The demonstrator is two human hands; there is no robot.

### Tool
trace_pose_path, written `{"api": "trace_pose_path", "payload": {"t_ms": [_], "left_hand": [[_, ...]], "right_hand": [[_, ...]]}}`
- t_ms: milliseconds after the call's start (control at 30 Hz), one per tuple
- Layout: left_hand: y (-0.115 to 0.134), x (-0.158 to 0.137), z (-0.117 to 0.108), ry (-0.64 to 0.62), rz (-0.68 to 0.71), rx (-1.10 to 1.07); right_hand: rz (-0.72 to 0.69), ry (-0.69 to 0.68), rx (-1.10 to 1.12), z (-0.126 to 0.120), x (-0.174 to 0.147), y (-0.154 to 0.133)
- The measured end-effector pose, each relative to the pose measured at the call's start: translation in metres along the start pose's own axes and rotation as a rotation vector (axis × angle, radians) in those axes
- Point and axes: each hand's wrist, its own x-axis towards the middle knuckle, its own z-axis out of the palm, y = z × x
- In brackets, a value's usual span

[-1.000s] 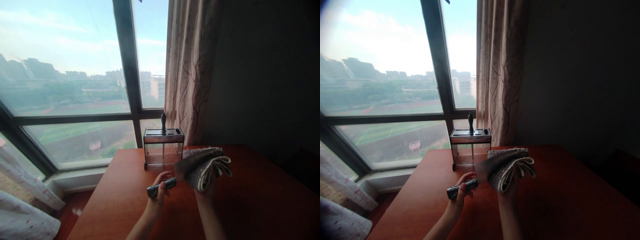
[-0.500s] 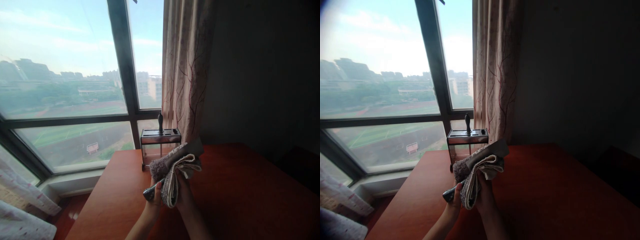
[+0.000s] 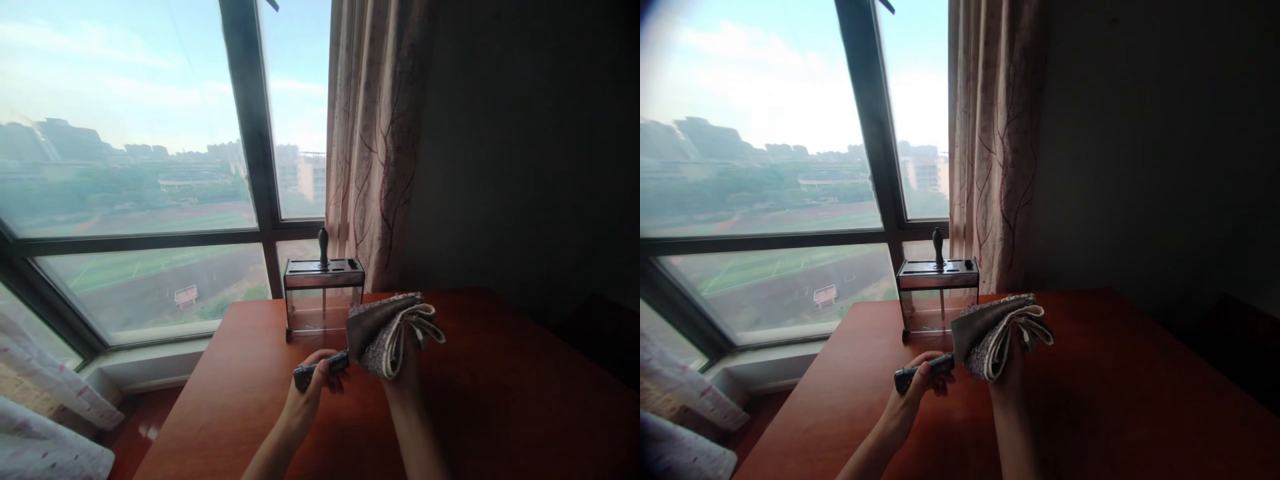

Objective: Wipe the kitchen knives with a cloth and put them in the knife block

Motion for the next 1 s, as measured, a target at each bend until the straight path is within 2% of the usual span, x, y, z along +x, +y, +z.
{"api": "trace_pose_path", "payload": {"t_ms": [133, 267, 500, 600, 800, 867, 1000], "left_hand": [[0.006, -0.002, 0.001, 0.061, -0.009, -0.105], [0.003, 0.000, 0.001, 0.113, -0.021, -0.200], [-0.012, 0.005, 0.001, 0.164, -0.013, -0.307], [-0.017, 0.005, 0.004, 0.158, 0.005, -0.305], [-0.035, 0.004, 0.012, 0.144, 0.000, -0.266], [-0.036, 0.002, 0.011, 0.153, 0.024, -0.238], [-0.025, 0.000, 0.005, 0.083, 0.056, -0.154]], "right_hand": [[0.076, 0.036, 0.243, -0.003, 0.001, -0.015], [0.063, 0.025, 0.292, -0.002, 0.000, -0.018], [0.085, -0.061, 0.236, 0.000, -0.007, -0.009], [0.131, -0.060, 0.205, 0.005, -0.012, 0.004], [0.250, -0.052, 0.007, 0.018, -0.027, 0.034], [0.231, -0.036, -0.032, 0.020, -0.029, 0.040], [0.059, 0.056, -0.079, 0.017, -0.021, 0.039]]}}
